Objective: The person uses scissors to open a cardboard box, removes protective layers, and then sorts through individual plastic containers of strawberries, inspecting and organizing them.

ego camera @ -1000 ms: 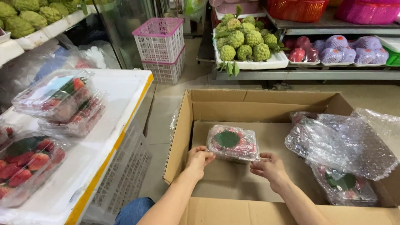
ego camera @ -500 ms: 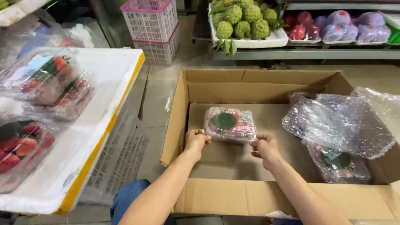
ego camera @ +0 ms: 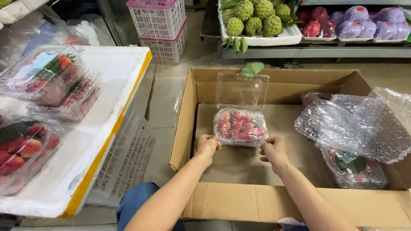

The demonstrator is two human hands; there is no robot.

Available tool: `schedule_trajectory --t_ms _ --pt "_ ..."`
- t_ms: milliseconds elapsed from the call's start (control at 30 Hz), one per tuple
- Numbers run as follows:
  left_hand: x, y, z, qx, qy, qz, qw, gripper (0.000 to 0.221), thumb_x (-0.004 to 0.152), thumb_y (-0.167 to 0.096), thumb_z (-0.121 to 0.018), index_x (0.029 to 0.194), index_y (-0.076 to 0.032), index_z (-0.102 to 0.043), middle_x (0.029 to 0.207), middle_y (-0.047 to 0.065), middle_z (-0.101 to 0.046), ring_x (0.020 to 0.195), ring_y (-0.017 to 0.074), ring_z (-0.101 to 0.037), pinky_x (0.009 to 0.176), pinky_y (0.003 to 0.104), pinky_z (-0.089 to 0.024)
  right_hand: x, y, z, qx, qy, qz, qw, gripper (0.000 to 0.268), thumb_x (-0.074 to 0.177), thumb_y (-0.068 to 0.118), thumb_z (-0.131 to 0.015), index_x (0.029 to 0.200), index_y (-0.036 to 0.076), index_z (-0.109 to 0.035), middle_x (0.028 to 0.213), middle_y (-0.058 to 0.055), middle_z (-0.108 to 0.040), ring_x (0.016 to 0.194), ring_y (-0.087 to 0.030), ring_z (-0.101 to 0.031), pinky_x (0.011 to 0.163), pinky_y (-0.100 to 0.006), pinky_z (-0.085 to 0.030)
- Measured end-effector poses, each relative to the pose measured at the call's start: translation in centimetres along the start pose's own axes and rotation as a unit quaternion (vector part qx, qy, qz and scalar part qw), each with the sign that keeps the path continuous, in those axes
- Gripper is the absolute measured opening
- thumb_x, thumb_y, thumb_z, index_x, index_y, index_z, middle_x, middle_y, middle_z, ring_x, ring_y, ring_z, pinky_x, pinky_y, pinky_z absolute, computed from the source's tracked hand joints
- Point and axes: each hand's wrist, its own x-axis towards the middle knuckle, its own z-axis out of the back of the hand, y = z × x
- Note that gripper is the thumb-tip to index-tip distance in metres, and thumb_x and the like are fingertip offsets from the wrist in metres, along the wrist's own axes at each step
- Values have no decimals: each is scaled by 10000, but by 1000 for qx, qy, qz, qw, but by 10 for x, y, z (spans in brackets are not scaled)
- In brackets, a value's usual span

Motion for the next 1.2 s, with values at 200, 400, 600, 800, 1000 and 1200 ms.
schedule_trajectory --t_ms 200,400,600,800,1000,1200 --pt "-13 -17 10 -25 47 16 998 442 699 88 -701 1101 -48 -579 859 95 -615 512 194 -723 533 240 -593 -42 55 13 -246 -21 117 962 678 859 268 -790 1455 86 -523 1200 -234 -662 1037 -376 -740 805 -542 -631" --pt "-30 -35 14 -48 54 32 997 540 709 103 -655 1224 9 -527 1075 177 -525 546 234 -739 540 261 -640 -9 46 17 -263 -71 349 897 217 938 128 -788 1134 217 -815 1168 -112 -624 951 -302 -713 802 -415 -624" --pt "-45 -53 17 -73 51 44 995 442 765 76 -582 1202 40 -523 1063 199 -529 640 264 -739 509 277 -653 -13 87 51 -21 -15 293 956 168 1038 111 -743 1185 32 -766 1085 -223 -640 855 -363 -742 733 -439 -648" --pt "-65 -77 22 -31 46 95 994 424 702 40 -542 1083 -146 -525 1025 84 -655 787 180 -652 509 272 -571 -16 117 188 -474 -76 213 851 208 967 186 -696 1014 205 -898 1251 -19 -797 1088 -271 -723 913 -440 -525" --pt "-73 -79 21 -27 32 97 994 404 682 -21 -550 1061 -159 -546 1087 60 -640 858 199 -617 551 308 -549 -7 132 154 -498 -118 278 813 447 836 -14 -664 1188 187 -852 1348 -53 -757 1173 -273 -696 919 -451 -559" --pt "-82 -86 25 -42 36 111 992 320 736 -43 -549 1027 -176 -545 847 39 -638 730 138 -607 516 285 -540 42 158 -1 -400 37 305 864 248 986 126 -633 1180 87 -782 1181 -132 -772 1060 -297 -695 990 -472 -528"
